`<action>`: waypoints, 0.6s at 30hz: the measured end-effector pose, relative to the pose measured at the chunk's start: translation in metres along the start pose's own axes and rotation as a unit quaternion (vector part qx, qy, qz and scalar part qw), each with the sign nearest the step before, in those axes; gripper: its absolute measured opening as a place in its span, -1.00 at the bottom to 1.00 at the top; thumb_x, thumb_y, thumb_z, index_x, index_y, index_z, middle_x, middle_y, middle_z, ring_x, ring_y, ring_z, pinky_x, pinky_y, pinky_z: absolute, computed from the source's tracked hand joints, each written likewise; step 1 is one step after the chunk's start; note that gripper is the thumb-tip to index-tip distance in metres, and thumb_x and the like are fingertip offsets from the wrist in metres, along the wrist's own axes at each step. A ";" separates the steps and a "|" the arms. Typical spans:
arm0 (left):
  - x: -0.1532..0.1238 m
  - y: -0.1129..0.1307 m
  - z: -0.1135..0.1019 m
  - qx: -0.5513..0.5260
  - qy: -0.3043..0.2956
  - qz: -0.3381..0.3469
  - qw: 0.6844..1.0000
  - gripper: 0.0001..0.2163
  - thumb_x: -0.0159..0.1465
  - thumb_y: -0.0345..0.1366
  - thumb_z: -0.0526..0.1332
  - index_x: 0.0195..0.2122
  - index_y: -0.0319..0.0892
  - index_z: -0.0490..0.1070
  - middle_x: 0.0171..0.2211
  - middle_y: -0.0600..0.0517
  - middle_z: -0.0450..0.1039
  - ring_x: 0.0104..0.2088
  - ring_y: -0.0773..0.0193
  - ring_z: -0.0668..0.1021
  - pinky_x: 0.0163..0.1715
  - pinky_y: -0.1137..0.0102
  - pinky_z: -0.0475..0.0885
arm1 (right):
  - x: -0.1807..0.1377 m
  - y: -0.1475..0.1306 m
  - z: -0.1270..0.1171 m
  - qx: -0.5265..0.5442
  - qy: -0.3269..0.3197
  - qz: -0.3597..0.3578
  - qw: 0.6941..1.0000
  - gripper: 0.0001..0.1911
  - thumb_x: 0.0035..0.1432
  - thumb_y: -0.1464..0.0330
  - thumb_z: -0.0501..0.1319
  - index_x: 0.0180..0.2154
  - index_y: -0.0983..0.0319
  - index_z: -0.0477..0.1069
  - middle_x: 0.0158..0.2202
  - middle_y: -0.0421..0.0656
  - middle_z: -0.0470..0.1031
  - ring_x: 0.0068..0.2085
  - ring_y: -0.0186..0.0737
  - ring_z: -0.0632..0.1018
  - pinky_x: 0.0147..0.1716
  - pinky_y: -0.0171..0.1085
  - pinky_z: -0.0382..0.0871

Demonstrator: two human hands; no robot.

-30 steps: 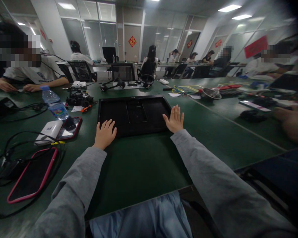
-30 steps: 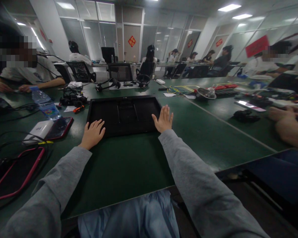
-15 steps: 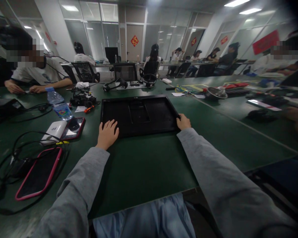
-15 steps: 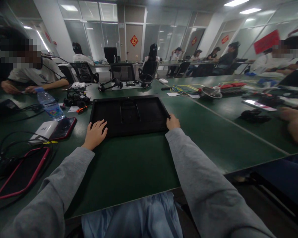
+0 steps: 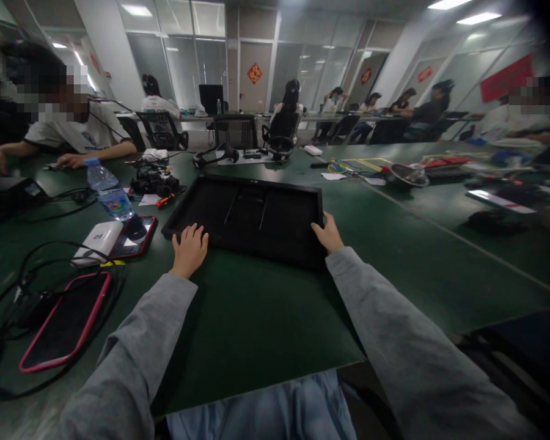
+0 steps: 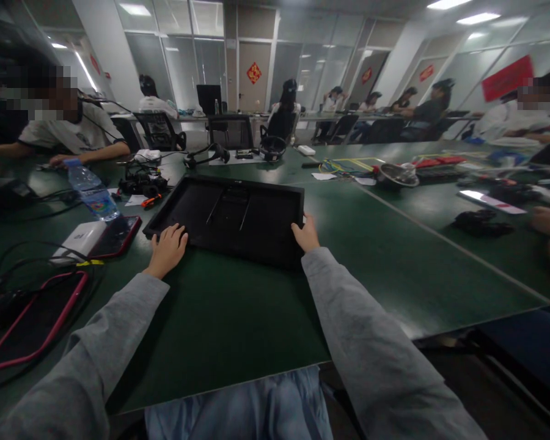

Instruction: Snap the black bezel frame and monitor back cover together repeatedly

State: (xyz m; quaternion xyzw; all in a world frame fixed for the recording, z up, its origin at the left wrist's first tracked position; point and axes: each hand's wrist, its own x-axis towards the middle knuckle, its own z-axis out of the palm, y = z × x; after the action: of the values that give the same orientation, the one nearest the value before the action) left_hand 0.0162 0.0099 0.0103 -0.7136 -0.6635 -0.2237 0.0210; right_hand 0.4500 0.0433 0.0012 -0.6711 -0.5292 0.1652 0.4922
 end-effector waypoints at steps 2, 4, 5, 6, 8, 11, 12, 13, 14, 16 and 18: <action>0.000 0.000 0.000 -0.003 0.001 0.003 1.000 -0.54 0.50 -0.16 -0.07 0.31 -0.14 0.38 0.40 -0.23 0.28 0.40 -0.09 0.30 0.36 -0.31 0.05 | 0.007 -0.007 0.007 0.040 0.039 0.026 0.998 -0.27 0.03 0.26 0.26 0.27 0.14 0.30 0.01 -0.04 0.58 0.04 0.05 0.61 0.09 0.09 0.53; 0.001 0.000 0.000 -0.009 0.008 0.003 1.000 -0.55 0.50 -0.15 -0.05 0.31 -0.15 0.38 0.39 -0.24 0.29 0.40 -0.10 0.30 0.35 -0.32 0.05 | 0.010 -0.009 0.011 0.070 0.058 0.040 0.995 -0.27 0.00 0.28 0.25 0.25 0.19 0.33 0.04 0.00 0.57 0.06 0.05 0.61 0.12 0.07 0.51; 0.001 0.000 -0.001 -0.012 0.013 0.002 1.000 -0.55 0.49 -0.15 -0.03 0.30 -0.15 0.38 0.38 -0.25 0.30 0.39 -0.10 0.31 0.35 -0.32 0.05 | 0.009 -0.009 0.011 0.084 0.061 0.043 0.994 -0.27 -0.02 0.29 0.25 0.24 0.22 0.35 0.06 0.02 0.57 0.05 0.04 0.62 0.13 0.06 0.51; 0.002 0.000 -0.001 -0.016 0.018 -0.001 1.000 -0.55 0.49 -0.14 -0.02 0.30 -0.15 0.38 0.38 -0.25 0.31 0.38 -0.10 0.32 0.35 -0.32 0.06 | 0.009 -0.009 0.011 0.098 0.062 0.046 0.992 -0.27 -0.04 0.31 0.24 0.23 0.24 0.37 0.06 0.04 0.57 0.04 0.04 0.63 0.13 0.04 0.51; 0.002 0.000 -0.003 -0.023 0.030 -0.009 0.999 -0.56 0.48 -0.14 0.00 0.29 -0.15 0.38 0.36 -0.26 0.33 0.37 -0.11 0.34 0.34 -0.29 0.09 | 0.006 -0.009 0.011 0.124 0.062 0.047 0.989 -0.28 -0.07 0.32 0.24 0.20 0.26 0.41 0.03 0.04 0.58 0.01 0.02 0.64 0.12 0.03 0.53; 0.002 0.001 -0.005 -0.029 0.045 -0.021 0.998 -0.57 0.48 -0.15 0.01 0.28 -0.16 0.39 0.34 -0.27 0.35 0.34 -0.10 0.37 0.33 -0.24 0.13 | 0.006 -0.007 0.010 0.155 0.065 0.045 0.985 -0.31 -0.08 0.30 0.25 0.16 0.25 0.46 -0.11 0.00 0.62 -0.08 0.02 0.66 0.02 0.04 0.59; 0.001 0.002 -0.006 -0.030 0.047 -0.023 0.998 -0.57 0.48 -0.15 0.01 0.27 -0.15 0.39 0.33 -0.27 0.36 0.34 -0.10 0.37 0.33 -0.24 0.14 | 0.007 -0.006 0.009 0.164 0.068 0.045 0.983 -0.31 -0.08 0.30 0.25 0.16 0.26 0.47 -0.14 -0.01 0.62 -0.11 0.02 0.67 0.00 0.05 0.60; 0.001 0.002 -0.006 -0.031 0.049 -0.025 0.998 -0.57 0.48 -0.15 0.01 0.27 -0.15 0.39 0.33 -0.27 0.36 0.33 -0.10 0.37 0.32 -0.23 0.14 | 0.009 -0.004 0.007 0.173 0.072 0.045 0.981 -0.30 -0.09 0.30 0.26 0.16 0.27 0.47 -0.16 -0.02 0.62 -0.13 0.02 0.67 -0.01 0.06 0.60; 0.001 0.002 -0.006 -0.030 0.050 -0.025 0.998 -0.57 0.48 -0.15 0.01 0.27 -0.15 0.39 0.33 -0.27 0.36 0.33 -0.10 0.37 0.32 -0.23 0.15 | 0.012 -0.002 0.004 0.180 0.080 0.044 0.980 -0.30 -0.10 0.31 0.26 0.16 0.28 0.47 -0.17 -0.02 0.63 -0.14 0.01 0.67 0.00 0.07 0.60; 0.001 0.001 -0.006 -0.029 0.050 -0.024 0.998 -0.57 0.48 -0.14 0.00 0.27 -0.16 0.39 0.33 -0.27 0.36 0.33 -0.11 0.38 0.31 -0.23 0.16 | 0.018 0.004 -0.004 0.178 0.102 0.037 0.978 -0.31 -0.13 0.33 0.26 0.12 0.30 0.49 -0.15 -0.02 0.62 -0.12 0.00 0.66 0.03 0.08 0.57; 0.001 -0.001 -0.005 -0.028 0.048 -0.022 0.998 -0.56 0.48 -0.13 -0.01 0.28 -0.17 0.39 0.33 -0.28 0.35 0.33 -0.11 0.38 0.31 -0.24 0.16 | 0.025 0.011 -0.017 0.155 0.133 0.029 0.978 -0.37 -0.14 0.35 0.25 0.06 0.29 0.52 -0.14 -0.04 0.62 -0.10 -0.01 0.65 0.06 0.06 0.55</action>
State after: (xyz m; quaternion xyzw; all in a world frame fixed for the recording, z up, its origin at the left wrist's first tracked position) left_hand 0.0135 0.0098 0.0145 -0.6873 -0.6712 -0.2763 0.0277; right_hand 0.4779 0.0572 0.0067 -0.6182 -0.4069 0.1683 0.6511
